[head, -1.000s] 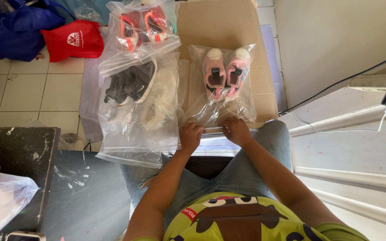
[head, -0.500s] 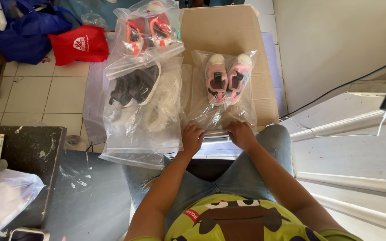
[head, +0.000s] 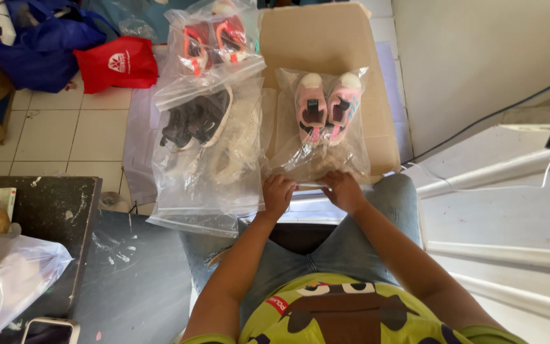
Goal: The person places pairs of shoes into clear plastic bags and seals them by hand while sitting on the floor.
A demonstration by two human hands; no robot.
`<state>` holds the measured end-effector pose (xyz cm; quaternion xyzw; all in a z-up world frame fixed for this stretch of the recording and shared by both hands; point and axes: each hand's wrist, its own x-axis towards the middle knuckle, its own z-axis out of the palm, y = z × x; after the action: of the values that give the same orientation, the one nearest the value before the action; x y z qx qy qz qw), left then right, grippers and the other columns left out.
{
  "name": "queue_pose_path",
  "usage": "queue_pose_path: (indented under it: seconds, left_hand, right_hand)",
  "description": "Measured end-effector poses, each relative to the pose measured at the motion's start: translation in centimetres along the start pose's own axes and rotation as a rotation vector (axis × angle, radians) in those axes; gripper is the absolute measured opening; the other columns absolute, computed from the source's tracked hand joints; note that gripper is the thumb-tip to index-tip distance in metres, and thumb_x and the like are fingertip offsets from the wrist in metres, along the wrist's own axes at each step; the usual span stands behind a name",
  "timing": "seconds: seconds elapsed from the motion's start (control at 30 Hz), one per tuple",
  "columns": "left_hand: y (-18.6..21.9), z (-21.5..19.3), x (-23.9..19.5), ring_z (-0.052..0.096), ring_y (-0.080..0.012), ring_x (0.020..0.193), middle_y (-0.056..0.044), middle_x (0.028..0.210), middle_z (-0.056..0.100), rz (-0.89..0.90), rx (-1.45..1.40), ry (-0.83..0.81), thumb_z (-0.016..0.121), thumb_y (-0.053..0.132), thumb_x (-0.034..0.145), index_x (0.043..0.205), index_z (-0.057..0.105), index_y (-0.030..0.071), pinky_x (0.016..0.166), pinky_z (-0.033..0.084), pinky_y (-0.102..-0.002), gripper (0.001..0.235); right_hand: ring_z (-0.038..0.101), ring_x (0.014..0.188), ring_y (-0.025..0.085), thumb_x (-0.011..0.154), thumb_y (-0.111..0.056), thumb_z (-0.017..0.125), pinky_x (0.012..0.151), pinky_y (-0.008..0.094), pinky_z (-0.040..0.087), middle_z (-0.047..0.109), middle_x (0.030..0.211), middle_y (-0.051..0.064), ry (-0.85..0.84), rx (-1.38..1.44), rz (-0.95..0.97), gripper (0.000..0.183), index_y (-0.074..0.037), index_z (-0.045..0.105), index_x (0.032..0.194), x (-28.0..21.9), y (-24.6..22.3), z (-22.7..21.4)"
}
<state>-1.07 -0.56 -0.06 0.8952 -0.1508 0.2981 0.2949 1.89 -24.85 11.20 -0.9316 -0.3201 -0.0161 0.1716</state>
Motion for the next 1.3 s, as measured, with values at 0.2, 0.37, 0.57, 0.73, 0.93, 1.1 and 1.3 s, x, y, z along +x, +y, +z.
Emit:
queue_pose_path:
  seconds: [0.2,0.37,0.57,0.73,0.93,1.1,1.3]
  left_hand:
    - [-0.7,1.2,-0.7,0.057,-0.0212,0.097,0.004,0.09,0.057,-0.006,0.035,-0.002,0.055,0.04,0.104,0.091,0.071,0.029,0.096,0.038,-0.046,0.024]
    - [-1.4,2.5,-1.6,0.058,-0.0203,0.095,0.005,0.087,0.057,-0.041,0.063,-0.045,0.058,0.042,0.101,0.09,0.073,0.031,0.098,0.037,-0.049,0.021]
    - [-1.8,2.8,-1.8,0.058,-0.021,0.095,0.006,0.086,0.056,-0.039,0.032,-0.039,0.058,0.043,0.101,0.09,0.071,0.031,0.098,0.036,-0.048,0.021]
    - [-2.8,3.5,-2.2,0.057,-0.024,0.097,0.003,0.087,0.056,-0.044,-0.004,-0.052,0.067,0.035,0.093,0.091,0.071,0.028,0.098,0.037,-0.049,0.009]
    - [-3.0,3.2,-1.8,0.057,-0.0236,0.087,0.002,0.082,0.056,-0.059,-0.066,-0.041,0.06,0.041,0.099,0.088,0.072,0.028,0.091,0.044,-0.042,0.021]
    - [-3.0,2.9,-1.2,0.057,-0.0242,0.085,0.001,0.081,0.055,-0.084,-0.06,-0.016,0.061,0.04,0.099,0.087,0.072,0.025,0.089,0.046,-0.041,0.022]
    - [-3.3,2.6,-1.4,0.06,-0.0224,0.082,0.002,0.08,0.059,-0.115,-0.125,-0.046,0.071,0.033,0.092,0.09,0.073,0.024,0.089,0.046,-0.039,0.01]
  right_hand:
    - [0.071,0.085,0.026,0.085,-0.022,0.075,0.076,0.043,0.057,0.07,0.086,0.001,0.041,0.011,-0.019,0.012,-0.021,0.077,0.097,0.1,0.6,1.2]
    - [0.071,0.083,0.025,0.085,-0.021,0.075,0.076,0.043,0.057,0.07,0.081,-0.001,0.035,0.025,0.015,0.008,-0.021,0.077,0.093,-0.1,0.5,1.1]
    - [0.071,0.084,0.023,0.086,-0.022,0.075,0.082,0.043,0.056,0.068,0.081,-0.003,0.049,-0.009,0.013,0.007,-0.023,0.076,0.092,0.0,0.1,1.0]
    - [0.07,0.087,0.022,0.084,-0.024,0.076,0.084,0.043,0.055,0.067,0.086,-0.003,0.016,-0.09,-0.012,0.011,-0.023,0.074,0.095,-0.4,-0.4,0.0]
    - [0.071,0.099,0.023,0.085,-0.019,0.075,0.093,0.043,0.054,0.073,0.102,-0.001,-0.11,-0.184,0.074,0.021,-0.02,0.078,0.107,-2.0,1.3,-0.8]
    - [0.072,0.091,0.022,0.085,-0.023,0.075,0.086,0.042,0.058,0.071,0.091,-0.002,0.035,-0.2,0.12,0.014,-0.023,0.078,0.099,-3.7,4.2,-1.3]
    - [0.072,0.088,0.024,0.086,-0.017,0.073,0.084,0.044,0.058,0.072,0.087,-0.001,0.071,-0.106,0.138,0.009,-0.022,0.078,0.092,-3.3,4.2,-1.0]
